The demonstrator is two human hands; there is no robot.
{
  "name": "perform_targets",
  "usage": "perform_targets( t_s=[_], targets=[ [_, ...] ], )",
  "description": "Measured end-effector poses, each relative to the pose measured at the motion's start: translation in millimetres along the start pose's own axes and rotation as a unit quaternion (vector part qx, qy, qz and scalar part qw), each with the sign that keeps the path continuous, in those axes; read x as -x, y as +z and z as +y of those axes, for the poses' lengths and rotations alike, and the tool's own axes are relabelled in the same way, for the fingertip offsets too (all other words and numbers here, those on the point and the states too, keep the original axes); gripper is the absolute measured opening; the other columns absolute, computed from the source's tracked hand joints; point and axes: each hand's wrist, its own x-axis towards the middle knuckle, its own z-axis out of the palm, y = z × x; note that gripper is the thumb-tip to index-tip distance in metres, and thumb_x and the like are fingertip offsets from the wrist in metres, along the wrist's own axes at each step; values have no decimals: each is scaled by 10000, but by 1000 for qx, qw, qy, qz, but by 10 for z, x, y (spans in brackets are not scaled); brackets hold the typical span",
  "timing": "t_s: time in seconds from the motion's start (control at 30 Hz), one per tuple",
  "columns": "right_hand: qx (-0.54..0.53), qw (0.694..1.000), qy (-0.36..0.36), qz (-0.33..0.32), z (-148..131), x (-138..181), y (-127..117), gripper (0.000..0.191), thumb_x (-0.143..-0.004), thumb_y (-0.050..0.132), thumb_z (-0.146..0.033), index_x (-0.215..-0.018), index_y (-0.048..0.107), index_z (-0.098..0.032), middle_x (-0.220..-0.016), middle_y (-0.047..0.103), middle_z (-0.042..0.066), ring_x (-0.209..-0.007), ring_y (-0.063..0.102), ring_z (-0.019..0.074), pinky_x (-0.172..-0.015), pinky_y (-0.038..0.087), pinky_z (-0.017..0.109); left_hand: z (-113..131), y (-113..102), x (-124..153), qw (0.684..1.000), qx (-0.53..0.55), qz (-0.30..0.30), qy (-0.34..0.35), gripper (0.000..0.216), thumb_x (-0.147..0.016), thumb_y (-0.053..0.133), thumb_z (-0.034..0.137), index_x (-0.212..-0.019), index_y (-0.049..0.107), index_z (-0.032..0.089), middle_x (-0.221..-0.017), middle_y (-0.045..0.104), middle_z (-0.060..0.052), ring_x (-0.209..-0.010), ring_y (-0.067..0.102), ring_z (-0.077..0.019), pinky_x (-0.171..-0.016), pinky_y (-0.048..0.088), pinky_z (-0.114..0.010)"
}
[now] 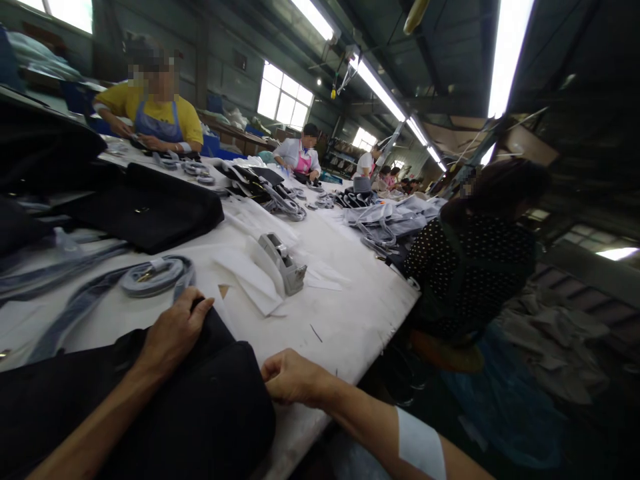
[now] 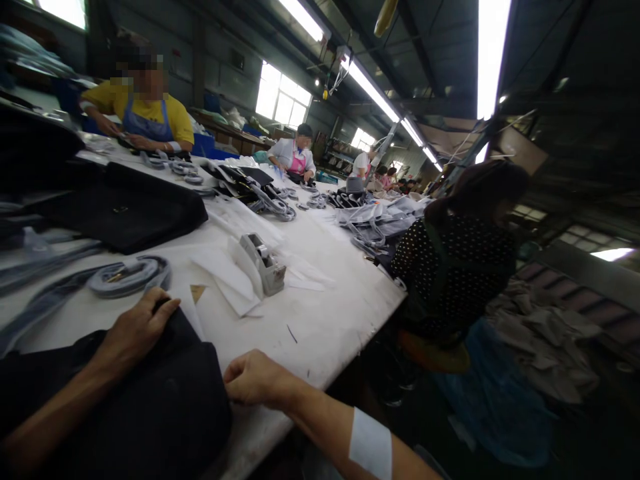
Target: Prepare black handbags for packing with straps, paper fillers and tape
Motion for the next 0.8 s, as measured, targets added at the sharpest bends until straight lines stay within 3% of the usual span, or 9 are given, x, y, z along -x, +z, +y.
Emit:
perform_targets(
  t_s=[0.2,0.3,0.43,0.57,0.67,0.8],
  targets=[
    [-28,999,12,-13,179,415,-68,279,-532,796,-219,-632,541,-161,-475,467,-100,-423,316,23,-398,198,167,25,21,34,1000,-6,-11,0,301,-898,268,471,-925,442,227,-855,628,-70,-804,634,-263,-707,439,-320],
    [-45,999,20,-11,261,491,-69,306,-541,802,-249,-632,521,-168,-457,453,-108,-406,311,23,-393,207,163,-10,108,-8,999,-3,8,44,322,-876,271,473,-905,466,219,-894,640,-83,-847,635,-265,-756,461,-343],
    [-31,999,36,-13,232,396,-69,231,-559,741,-207,-713,571,-180,-504,521,-91,-407,449,56,-402,295,162,-90,202,-105,989,55,37,133,316,-845,324,469,-881,496,207,-1141,624,-114,-1040,598,-250,-906,455,-354],
    [-21,999,36,2,141,253,-33,195,-584,699,-215,-754,611,-177,-534,554,-68,-418,489,68,-401,324,161,-96,189,-123,996,19,-33,78,345,-866,285,482,-916,491,211,-883,667,-88,-798,656,-264,-740,487,-362],
    [16,999,24,45,137,138,22,123,-645,664,-273,-668,606,-167,-454,479,-75,-360,386,46,-362,276,155,-74,179,-108,997,15,-27,72,320,-871,282,460,-905,484,214,-826,660,-81,-764,662,-265,-723,490,-362],
    [30,998,22,42,195,6,60,161,-657,670,-315,-663,619,-162,-425,448,-75,-333,348,48,-328,261,155,-62,205,-96,985,73,41,148,287,-850,347,447,-861,516,215,-1129,638,-109,-1049,617,-255,-918,467,-354]
  ],
)
